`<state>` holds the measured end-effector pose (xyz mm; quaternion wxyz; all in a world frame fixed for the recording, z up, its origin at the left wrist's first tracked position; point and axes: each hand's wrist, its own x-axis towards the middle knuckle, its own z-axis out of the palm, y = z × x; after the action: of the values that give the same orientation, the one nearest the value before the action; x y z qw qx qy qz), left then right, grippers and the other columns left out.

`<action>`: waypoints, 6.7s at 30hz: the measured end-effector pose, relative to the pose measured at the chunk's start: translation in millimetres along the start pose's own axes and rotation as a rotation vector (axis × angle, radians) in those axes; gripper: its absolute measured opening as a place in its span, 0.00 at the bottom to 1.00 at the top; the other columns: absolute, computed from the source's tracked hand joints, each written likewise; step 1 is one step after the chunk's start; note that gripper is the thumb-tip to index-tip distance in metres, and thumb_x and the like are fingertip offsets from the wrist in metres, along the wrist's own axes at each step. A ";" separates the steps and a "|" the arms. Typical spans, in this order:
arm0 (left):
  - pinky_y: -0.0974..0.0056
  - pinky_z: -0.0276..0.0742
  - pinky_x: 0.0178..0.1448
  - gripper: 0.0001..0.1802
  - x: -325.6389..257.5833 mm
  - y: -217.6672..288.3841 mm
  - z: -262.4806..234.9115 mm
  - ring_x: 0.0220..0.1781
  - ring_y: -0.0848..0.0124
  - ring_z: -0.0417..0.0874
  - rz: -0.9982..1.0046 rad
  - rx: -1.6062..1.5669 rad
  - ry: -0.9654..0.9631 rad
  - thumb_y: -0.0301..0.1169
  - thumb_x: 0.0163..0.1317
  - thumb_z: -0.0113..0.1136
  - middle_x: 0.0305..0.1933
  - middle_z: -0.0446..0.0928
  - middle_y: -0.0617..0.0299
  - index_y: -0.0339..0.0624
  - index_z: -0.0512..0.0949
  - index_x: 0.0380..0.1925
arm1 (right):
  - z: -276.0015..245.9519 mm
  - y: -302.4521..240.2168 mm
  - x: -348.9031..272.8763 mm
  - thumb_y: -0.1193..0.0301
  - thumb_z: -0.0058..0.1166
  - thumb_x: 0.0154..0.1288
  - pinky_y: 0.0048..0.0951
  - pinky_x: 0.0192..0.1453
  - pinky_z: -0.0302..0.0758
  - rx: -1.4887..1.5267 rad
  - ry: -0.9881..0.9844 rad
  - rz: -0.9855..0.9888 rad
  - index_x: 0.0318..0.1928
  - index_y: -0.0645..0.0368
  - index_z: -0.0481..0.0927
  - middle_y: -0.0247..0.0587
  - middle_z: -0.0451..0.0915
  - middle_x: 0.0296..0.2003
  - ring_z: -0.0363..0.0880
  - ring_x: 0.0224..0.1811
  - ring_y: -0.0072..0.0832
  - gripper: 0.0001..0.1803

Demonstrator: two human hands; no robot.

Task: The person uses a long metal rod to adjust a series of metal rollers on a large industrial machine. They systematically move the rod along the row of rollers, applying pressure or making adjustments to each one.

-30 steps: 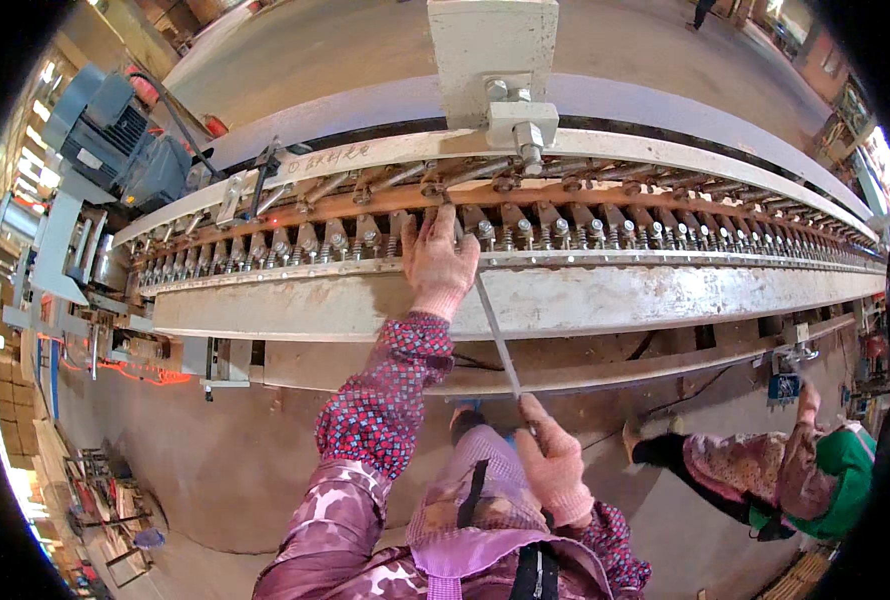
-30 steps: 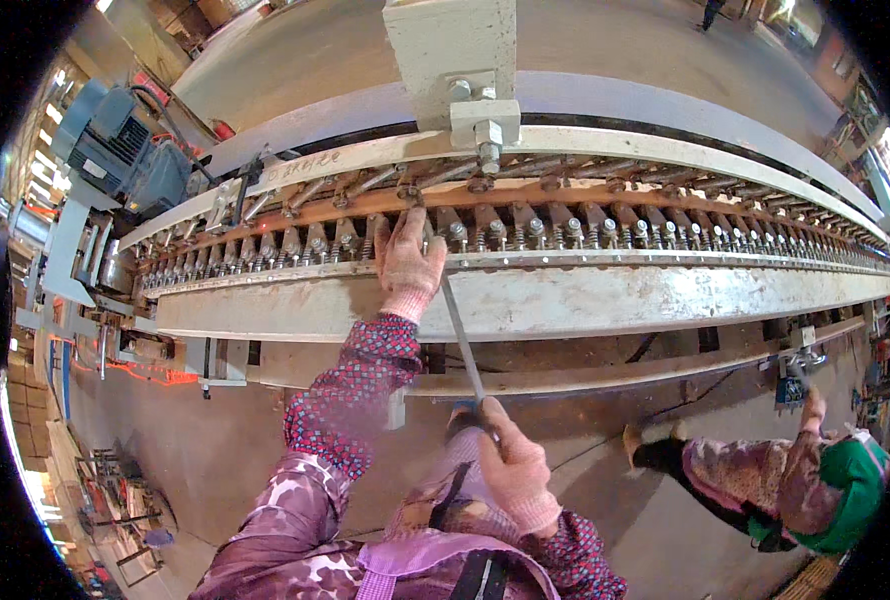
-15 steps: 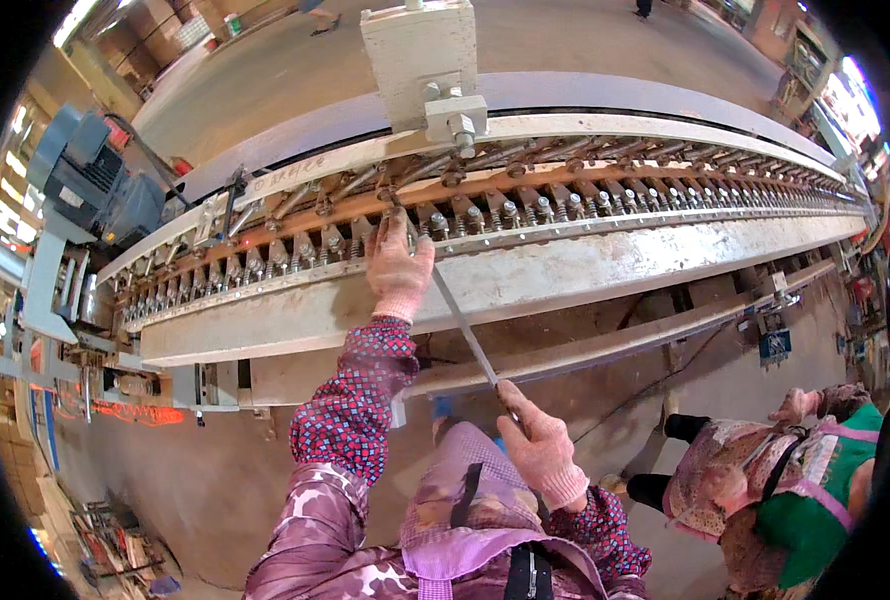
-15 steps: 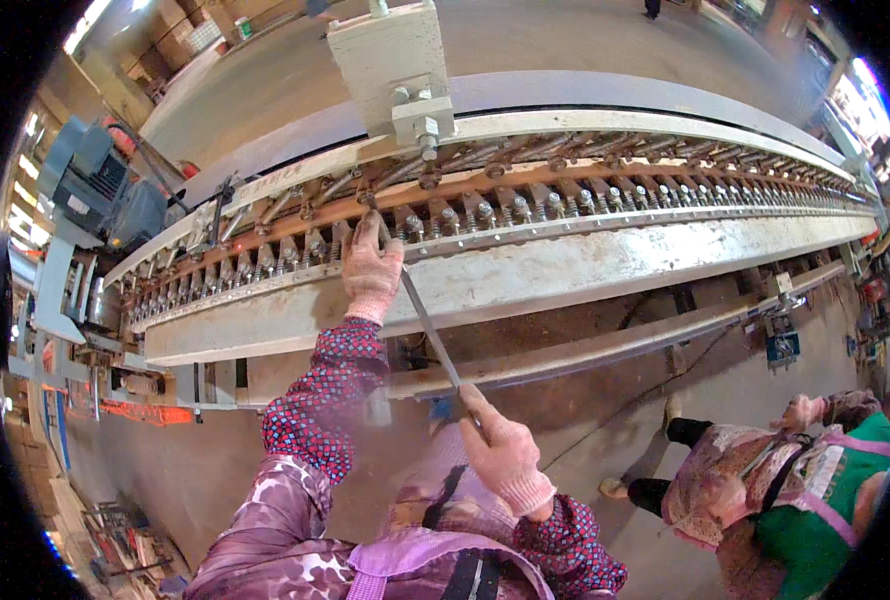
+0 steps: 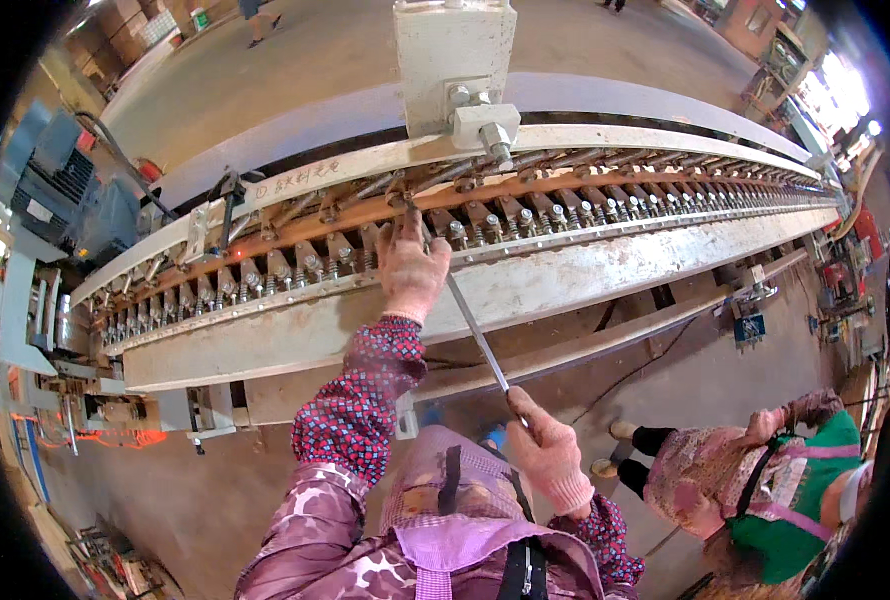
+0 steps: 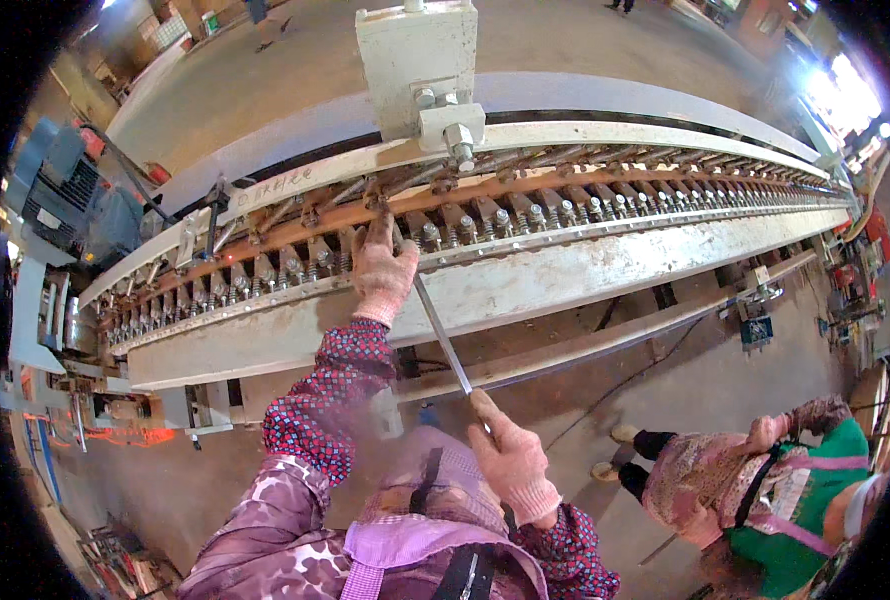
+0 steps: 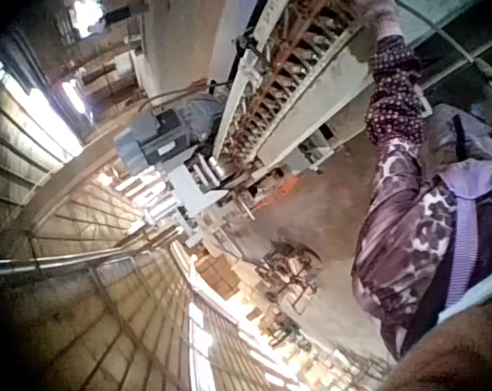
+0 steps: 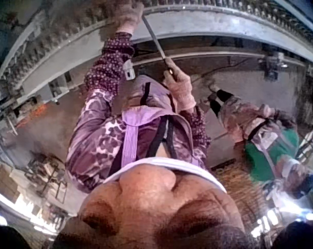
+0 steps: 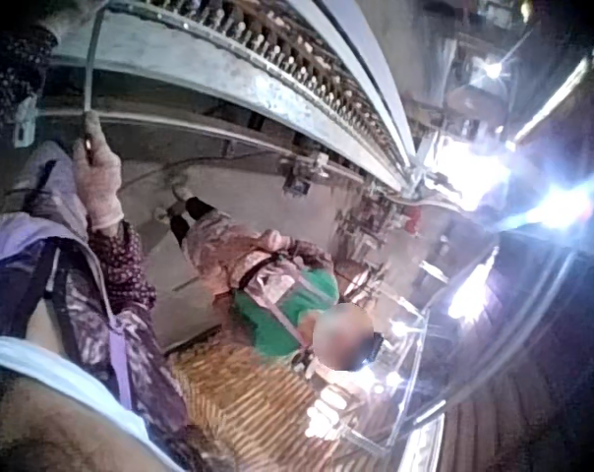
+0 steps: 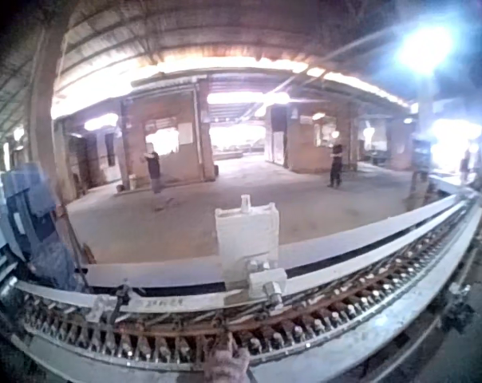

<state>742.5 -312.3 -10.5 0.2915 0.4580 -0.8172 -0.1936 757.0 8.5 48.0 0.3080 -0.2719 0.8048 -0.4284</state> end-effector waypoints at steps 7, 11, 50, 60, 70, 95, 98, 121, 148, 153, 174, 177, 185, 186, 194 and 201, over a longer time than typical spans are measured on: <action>0.54 0.58 0.78 0.35 -22.4 -23.4 -21.0 0.68 0.53 0.71 0.025 -0.088 0.062 0.40 0.57 0.61 0.63 0.76 0.50 0.41 0.71 0.65 | -3.6 -46.9 -32.1 0.73 0.57 0.66 0.29 0.54 0.79 -0.164 -0.034 0.000 0.63 0.55 0.78 0.51 0.84 0.52 0.86 0.54 0.35 0.24; 0.53 0.59 0.78 0.32 -12.0 -24.8 -19.5 0.67 0.51 0.72 0.050 -0.102 0.043 0.41 0.58 0.60 0.61 0.77 0.52 0.41 0.73 0.62 | 7.7 -68.4 -30.6 0.74 0.56 0.66 0.29 0.55 0.79 -0.339 -0.019 0.043 0.63 0.56 0.78 0.51 0.84 0.52 0.85 0.54 0.38 0.24; 0.53 0.67 0.70 0.23 14.2 -79.5 -65.5 0.58 0.58 0.80 0.044 -0.021 0.092 0.37 0.57 0.55 0.52 0.83 0.54 0.48 0.80 0.54 | 64.0 -71.7 16.0 0.70 0.58 0.65 0.32 0.49 0.80 -0.172 -0.084 -0.056 0.64 0.49 0.78 0.50 0.86 0.42 0.88 0.42 0.33 0.25; 0.49 0.64 0.74 0.36 -8.0 -98.2 -71.5 0.66 0.50 0.74 0.233 -0.036 0.220 0.40 0.58 0.62 0.61 0.76 0.46 0.38 0.67 0.66 | 58.2 -58.5 -17.9 0.75 0.59 0.66 0.21 0.55 0.74 0.159 -0.089 0.058 0.63 0.62 0.77 0.40 0.84 0.56 0.79 0.51 0.15 0.24; 0.47 0.65 0.72 0.35 -1.4 -101.4 -84.4 0.64 0.48 0.75 0.185 -0.007 0.025 0.48 0.62 0.56 0.61 0.77 0.46 0.43 0.68 0.67 | 74.7 -85.7 -30.6 0.78 0.57 0.66 0.18 0.55 0.72 0.131 -0.045 0.107 0.63 0.66 0.77 0.31 0.82 0.51 0.76 0.49 0.14 0.24; 0.53 0.77 0.62 0.31 5.1 -97.8 -83.0 0.53 0.51 0.84 -0.024 -0.081 -0.056 0.44 0.57 0.60 0.51 0.83 0.47 0.45 0.77 0.61 | 92.6 -75.8 -29.3 0.74 0.58 0.66 0.23 0.60 0.73 0.247 -0.045 0.056 0.62 0.62 0.78 0.40 0.84 0.53 0.79 0.53 0.19 0.24; 0.52 0.76 0.63 0.32 13.4 -104.8 -76.9 0.55 0.50 0.83 -0.040 -0.039 -0.030 0.46 0.57 0.59 0.55 0.82 0.47 0.45 0.77 0.61 | 88.2 -78.0 -32.3 0.69 0.57 0.66 0.26 0.58 0.75 0.133 -0.060 0.044 0.63 0.57 0.78 0.45 0.85 0.52 0.83 0.52 0.24 0.24; 0.53 0.73 0.67 0.30 11.7 -103.3 -78.2 0.58 0.50 0.82 -0.066 -0.130 -0.014 0.44 0.57 0.56 0.55 0.82 0.47 0.46 0.78 0.60 | 122.5 -63.5 -44.0 0.73 0.58 0.67 0.31 0.49 0.81 -0.018 0.235 -0.150 0.59 0.56 0.81 0.49 0.86 0.45 0.88 0.44 0.35 0.20; 0.52 0.68 0.70 0.28 10.4 -90.1 -78.5 0.62 0.53 0.78 0.067 -0.044 -0.047 0.40 0.55 0.55 0.56 0.81 0.50 0.41 0.77 0.57 | 83.4 -84.9 -29.9 0.76 0.50 0.68 0.18 0.18 0.60 0.310 0.048 0.205 0.61 0.64 0.79 0.22 0.71 0.21 0.62 0.15 0.11 0.22; 0.50 0.67 0.72 0.27 18.5 -98.7 -60.8 0.61 0.52 0.78 0.142 -0.006 0.077 0.41 0.56 0.55 0.55 0.82 0.47 0.38 0.78 0.53 | 102.6 -90.5 -15.4 0.73 0.50 0.69 0.18 0.18 0.61 0.332 0.058 0.233 0.63 0.62 0.78 0.23 0.70 0.21 0.63 0.15 0.11 0.23; 0.53 0.46 0.82 0.38 -0.3 -101.2 -61.7 0.78 0.54 0.60 0.139 0.122 -0.064 0.49 0.60 0.53 0.73 0.67 0.48 0.45 0.68 0.69 | 83.5 -88.7 -25.9 0.74 0.48 0.68 0.19 0.14 0.56 0.579 -0.021 0.493 0.67 0.66 0.71 0.24 0.66 0.17 0.59 0.12 0.13 0.27; 0.48 0.71 0.65 0.28 -1.7 -108.8 -91.1 0.59 0.54 0.77 0.107 0.121 -0.100 0.47 0.61 0.53 0.54 0.79 0.50 0.39 0.76 0.54 | 93.4 -109.1 -25.7 0.73 0.49 0.69 0.19 0.15 0.56 0.508 -0.006 0.517 0.65 0.64 0.74 0.22 0.64 0.17 0.58 0.12 0.12 0.24; 0.49 0.49 0.82 0.38 -7.6 -106.0 -44.2 0.73 0.50 0.66 0.202 0.030 -0.089 0.44 0.60 0.53 0.69 0.67 0.42 0.30 0.66 0.66 | 117.0 -33.4 -3.3 0.68 0.51 0.74 0.22 0.16 0.59 0.531 -0.141 0.344 0.57 0.54 0.67 0.29 0.63 0.19 0.61 0.16 0.18 0.16; 0.48 0.48 0.82 0.37 -6.0 -102.7 -66.6 0.74 0.48 0.65 0.178 -0.004 -0.176 0.45 0.60 0.51 0.69 0.68 0.42 0.29 0.67 0.65 | 127.5 -60.3 -12.6 0.71 0.46 0.74 0.23 0.19 0.61 0.405 -0.112 0.259 0.43 0.56 0.68 0.30 0.63 0.22 0.62 0.18 0.19 0.04; 0.45 0.46 0.82 0.40 -10.0 -117.9 -15.7 0.75 0.44 0.62 0.175 -0.076 0.059 0.43 0.54 0.53 0.71 0.65 0.43 0.30 0.64 0.66 | 150.1 -76.0 21.2 0.76 0.47 0.69 0.27 0.27 0.69 0.172 -0.375 0.076 0.41 0.58 0.71 0.34 0.66 0.35 0.68 0.29 0.24 0.02; 0.43 0.47 0.82 0.41 -4.3 -104.8 -50.8 0.73 0.43 0.62 0.157 -0.163 -0.144 0.43 0.50 0.54 0.69 0.65 0.41 0.30 0.66 0.64 | 174.5 -88.0 45.0 0.75 0.48 0.68 0.27 0.27 0.69 0.148 -0.503 0.072 0.41 0.59 0.71 0.34 0.67 0.34 0.68 0.28 0.24 0.03</action>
<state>844.1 -364.1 -34.6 0.2829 0.3522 -0.8509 -0.2682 869.6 -156.8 34.2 0.5323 -0.3178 0.6785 -0.3941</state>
